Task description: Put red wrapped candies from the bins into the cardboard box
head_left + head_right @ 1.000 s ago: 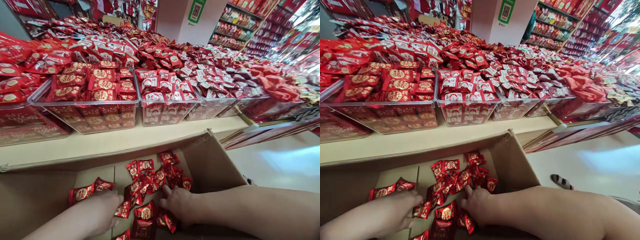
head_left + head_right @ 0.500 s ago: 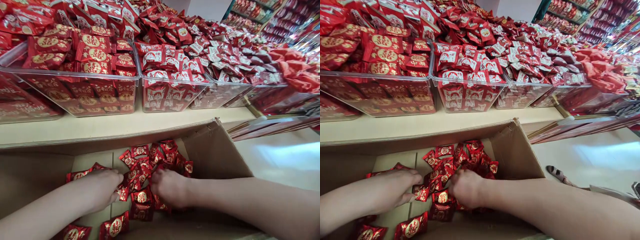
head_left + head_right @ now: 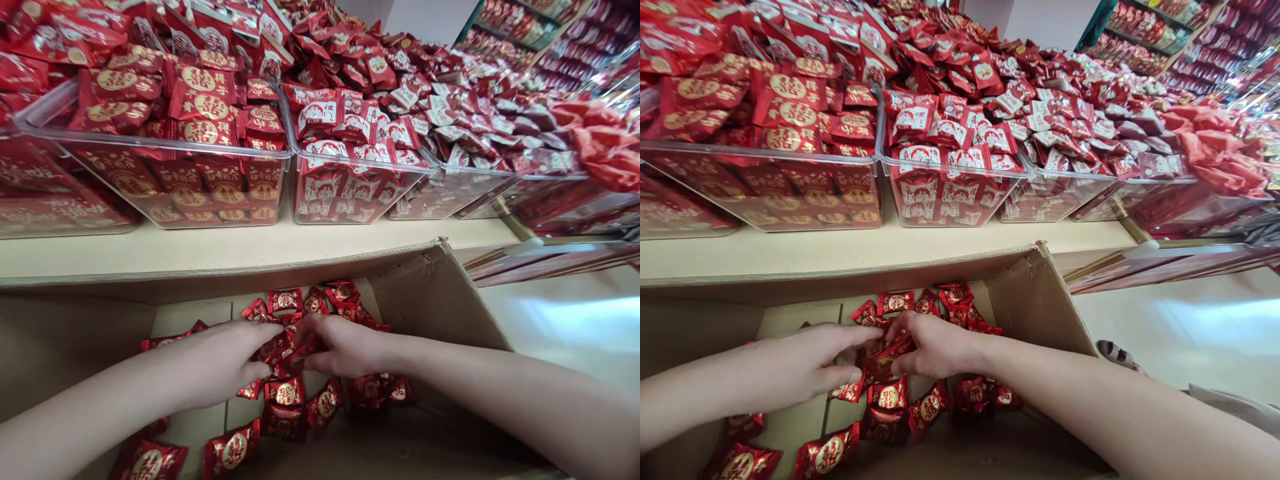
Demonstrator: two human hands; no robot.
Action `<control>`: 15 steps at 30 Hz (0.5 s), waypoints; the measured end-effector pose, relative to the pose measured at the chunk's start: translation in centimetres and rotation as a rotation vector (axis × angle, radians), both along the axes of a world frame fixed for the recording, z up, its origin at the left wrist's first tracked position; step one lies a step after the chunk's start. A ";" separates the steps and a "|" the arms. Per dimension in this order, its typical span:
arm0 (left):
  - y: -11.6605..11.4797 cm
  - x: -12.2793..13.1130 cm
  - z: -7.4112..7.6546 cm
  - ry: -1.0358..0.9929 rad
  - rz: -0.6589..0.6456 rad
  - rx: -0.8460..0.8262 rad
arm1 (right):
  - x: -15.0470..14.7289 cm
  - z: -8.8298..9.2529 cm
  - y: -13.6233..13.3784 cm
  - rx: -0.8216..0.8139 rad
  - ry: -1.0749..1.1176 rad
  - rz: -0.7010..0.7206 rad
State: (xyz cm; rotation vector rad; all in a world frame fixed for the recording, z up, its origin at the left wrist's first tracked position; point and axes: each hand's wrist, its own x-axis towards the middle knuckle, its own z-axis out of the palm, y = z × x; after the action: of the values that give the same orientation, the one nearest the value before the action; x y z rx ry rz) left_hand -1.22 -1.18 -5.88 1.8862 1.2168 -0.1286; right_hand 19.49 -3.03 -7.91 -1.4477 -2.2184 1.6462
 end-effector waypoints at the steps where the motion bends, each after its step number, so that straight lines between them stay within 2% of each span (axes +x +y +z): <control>1: 0.0 0.3 0.4 -0.021 -0.032 -0.037 | -0.2 0.7 0.2 -0.121 0.125 -0.102; 4: 0.0 1.2 1.6 -0.109 -0.061 -0.158 | -0.5 2.2 0.4 -0.490 0.428 -0.282; 6: 0.0 1.6 2.3 -0.178 -0.006 -0.260 | -0.7 2.7 0.2 -0.591 0.541 -0.351; 10: -0.2 1.7 3.4 -0.313 0.171 -0.410 | -1.0 3.7 0.0 -0.589 0.624 -0.465; 12: -0.4 1.5 4.0 -0.378 0.259 -0.380 | -1.1 4.3 0.1 -0.525 0.654 -0.479; 15: -0.4 1.4 4.8 -0.480 0.359 -0.313 | -1.1 5.4 0.3 -0.332 0.708 -0.498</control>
State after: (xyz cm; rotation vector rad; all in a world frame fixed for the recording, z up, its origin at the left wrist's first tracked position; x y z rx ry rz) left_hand 0.16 -1.62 -1.10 1.3040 1.1012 0.2968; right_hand 18.38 -2.69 -2.56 -1.0794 -1.1557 1.9633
